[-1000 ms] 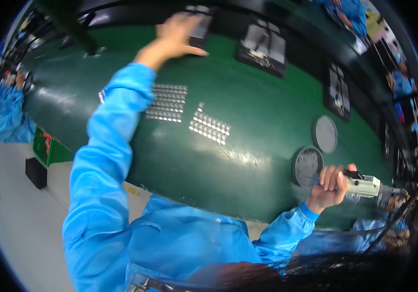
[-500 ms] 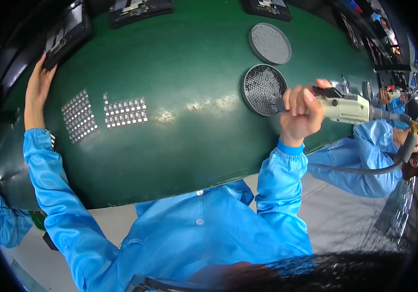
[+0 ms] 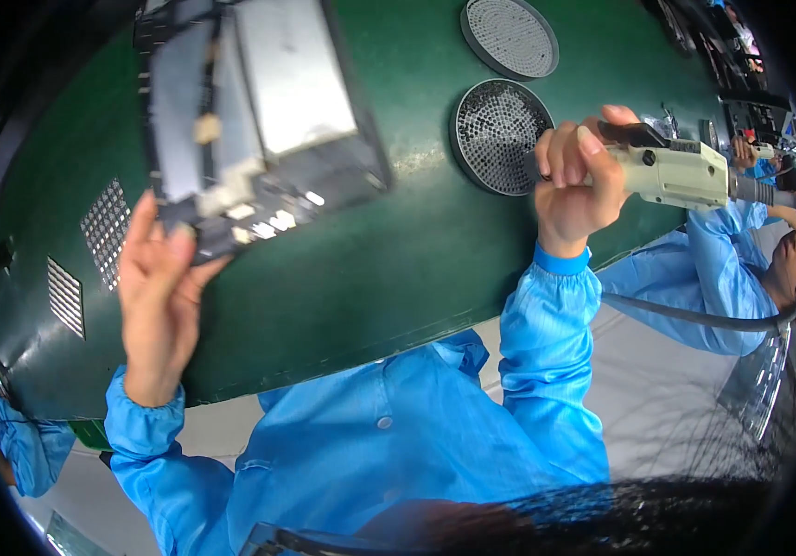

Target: Installing small components and securing them with an electric screwdriver inside tablet chassis.

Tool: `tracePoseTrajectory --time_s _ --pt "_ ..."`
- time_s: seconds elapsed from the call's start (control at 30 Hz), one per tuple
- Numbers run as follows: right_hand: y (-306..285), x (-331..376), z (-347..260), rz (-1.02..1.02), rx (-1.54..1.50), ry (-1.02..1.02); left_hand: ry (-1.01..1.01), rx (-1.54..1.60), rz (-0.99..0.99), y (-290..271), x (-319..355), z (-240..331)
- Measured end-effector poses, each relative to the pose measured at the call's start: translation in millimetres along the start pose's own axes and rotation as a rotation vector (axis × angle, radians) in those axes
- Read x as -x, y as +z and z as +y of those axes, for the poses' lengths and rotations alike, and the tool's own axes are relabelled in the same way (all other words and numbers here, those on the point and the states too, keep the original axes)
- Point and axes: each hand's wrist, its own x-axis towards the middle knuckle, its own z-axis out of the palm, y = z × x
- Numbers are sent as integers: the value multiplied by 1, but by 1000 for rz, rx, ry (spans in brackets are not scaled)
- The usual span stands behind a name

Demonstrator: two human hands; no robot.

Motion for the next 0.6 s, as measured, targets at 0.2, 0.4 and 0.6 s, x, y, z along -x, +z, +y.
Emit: tracePoseTrajectory --time_s 0.2,0.4,0.6 --pt "3 -4 1 -7 24 14 -124 -26 -106 37 2 -19" --pt "7 -5 7 -75 -46 38 49 -527 -92 20 13 10" --pt "-3 -10 -14 -51 -41 -22 568 -1294 -103 -16 -31 46"
